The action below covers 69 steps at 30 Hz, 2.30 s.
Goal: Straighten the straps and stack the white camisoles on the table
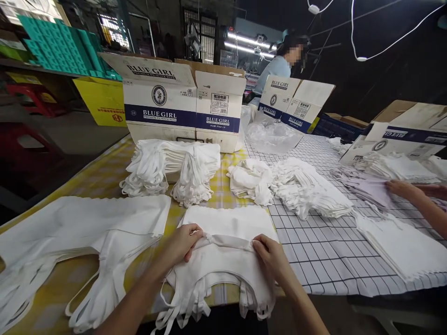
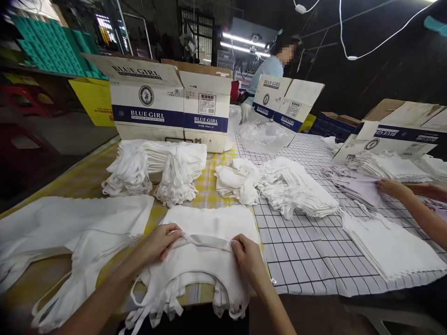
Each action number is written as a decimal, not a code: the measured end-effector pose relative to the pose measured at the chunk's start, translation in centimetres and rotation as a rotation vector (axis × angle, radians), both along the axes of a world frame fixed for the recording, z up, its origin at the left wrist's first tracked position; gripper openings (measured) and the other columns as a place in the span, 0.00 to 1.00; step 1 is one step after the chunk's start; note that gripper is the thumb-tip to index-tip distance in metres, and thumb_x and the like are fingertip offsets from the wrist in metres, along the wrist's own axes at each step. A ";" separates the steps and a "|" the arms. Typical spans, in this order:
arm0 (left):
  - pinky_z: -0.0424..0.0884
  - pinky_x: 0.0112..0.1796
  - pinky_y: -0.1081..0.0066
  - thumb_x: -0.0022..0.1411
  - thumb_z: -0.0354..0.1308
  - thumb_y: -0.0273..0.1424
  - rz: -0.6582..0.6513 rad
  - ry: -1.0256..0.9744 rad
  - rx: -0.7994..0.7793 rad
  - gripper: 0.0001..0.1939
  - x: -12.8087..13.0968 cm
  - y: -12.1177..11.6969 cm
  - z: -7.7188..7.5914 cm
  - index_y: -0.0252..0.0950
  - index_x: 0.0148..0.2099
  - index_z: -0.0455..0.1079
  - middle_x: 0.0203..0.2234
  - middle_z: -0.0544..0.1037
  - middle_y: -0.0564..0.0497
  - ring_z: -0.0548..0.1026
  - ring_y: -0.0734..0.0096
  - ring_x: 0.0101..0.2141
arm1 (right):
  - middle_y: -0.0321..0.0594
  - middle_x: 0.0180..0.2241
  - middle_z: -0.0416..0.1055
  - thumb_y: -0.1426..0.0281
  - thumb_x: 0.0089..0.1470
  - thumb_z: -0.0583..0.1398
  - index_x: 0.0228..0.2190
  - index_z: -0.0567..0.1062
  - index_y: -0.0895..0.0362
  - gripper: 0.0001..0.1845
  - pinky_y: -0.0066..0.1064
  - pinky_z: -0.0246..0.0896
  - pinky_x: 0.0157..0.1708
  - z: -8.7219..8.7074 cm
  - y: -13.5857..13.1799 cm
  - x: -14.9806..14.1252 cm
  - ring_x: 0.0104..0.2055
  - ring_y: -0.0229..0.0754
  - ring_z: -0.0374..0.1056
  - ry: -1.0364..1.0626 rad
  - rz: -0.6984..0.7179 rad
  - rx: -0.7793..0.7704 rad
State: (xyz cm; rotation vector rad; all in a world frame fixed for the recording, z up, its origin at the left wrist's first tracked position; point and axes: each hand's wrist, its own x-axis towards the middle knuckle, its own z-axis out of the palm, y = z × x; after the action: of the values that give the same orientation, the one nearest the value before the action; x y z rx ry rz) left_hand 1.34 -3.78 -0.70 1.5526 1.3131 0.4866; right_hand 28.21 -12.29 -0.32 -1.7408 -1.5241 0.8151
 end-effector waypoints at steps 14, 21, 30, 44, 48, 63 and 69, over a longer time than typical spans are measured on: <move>0.49 0.14 0.79 0.57 0.49 0.42 0.052 -0.068 -0.069 0.15 0.4 -0.7 0.6 0.34 0.37 0.65 0.10 0.58 0.63 0.60 0.80 0.09 | 0.34 0.21 0.61 0.61 0.54 0.52 0.27 0.72 0.59 0.15 0.25 0.51 0.24 -0.5 0.2 0.9 0.25 0.36 0.56 0.071 0.008 -0.086; 0.54 0.17 0.79 0.58 0.51 0.42 0.113 -0.265 -0.128 0.20 -1.6 -6.2 1.4 0.37 0.50 0.59 0.16 0.61 0.63 0.60 0.82 0.13 | 0.30 0.21 0.53 0.58 0.53 0.55 0.40 0.69 0.58 0.18 0.25 0.50 0.21 0.9 -2.9 1.8 0.23 0.34 0.53 0.215 0.038 -0.161; 0.63 0.25 0.74 0.61 0.49 0.40 0.194 -0.421 -0.273 0.22 -2.4 -10.3 1.8 0.36 0.55 0.55 0.20 0.68 0.57 0.67 0.75 0.22 | 0.30 0.22 0.54 0.57 0.55 0.55 0.45 0.65 0.55 0.20 0.26 0.52 0.23 2.7 -7.2 2.3 0.23 0.34 0.52 0.392 0.060 -0.295; 0.63 0.26 0.74 0.60 0.49 0.43 0.107 -0.181 -0.134 0.21 -3.0 -9.9 1.0 0.39 0.53 0.60 0.23 0.67 0.57 0.67 0.74 0.24 | 0.33 0.26 0.63 0.59 0.56 0.54 0.47 0.67 0.54 0.19 0.27 0.57 0.28 4.1 -8.3 2.3 0.28 0.36 0.61 0.304 0.171 -0.354; 0.63 0.32 0.72 0.59 0.48 0.42 0.143 0.320 0.270 0.17 -3.9 -7.1 1.3 0.41 0.48 0.66 0.29 0.71 0.54 0.70 0.71 0.28 | 0.38 0.33 0.69 0.58 0.55 0.54 0.45 0.70 0.54 0.19 0.29 0.59 0.33 4.0 -6.8 4.2 0.35 0.39 0.65 0.174 0.113 -0.295; 0.65 0.34 0.67 0.59 0.52 0.38 0.236 0.715 0.470 0.14 -1.2 1.5 -0.5 0.34 0.42 0.65 0.35 0.75 0.43 0.73 0.58 0.36 | 0.35 0.24 0.67 0.57 0.49 0.57 0.37 0.71 0.56 0.17 0.30 0.56 0.27 -3.3 2.5 3.6 0.26 0.40 0.62 -0.236 -0.426 0.035; 0.64 0.39 0.67 0.58 0.52 0.32 0.252 0.628 0.526 0.11 -0.6 2.4 -0.9 0.36 0.43 0.66 0.38 0.74 0.45 0.72 0.59 0.40 | 0.38 0.28 0.69 0.58 0.53 0.56 0.34 0.72 0.57 0.15 0.29 0.58 0.33 -3.9 2.3 2.6 0.28 0.39 0.63 -0.174 -0.439 0.250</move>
State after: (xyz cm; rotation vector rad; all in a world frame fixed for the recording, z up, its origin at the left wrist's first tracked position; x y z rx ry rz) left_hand 0.71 -1.36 -1.64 2.0872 1.9902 0.5531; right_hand 30.83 -10.00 -4.24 -1.8905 -1.2168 0.2470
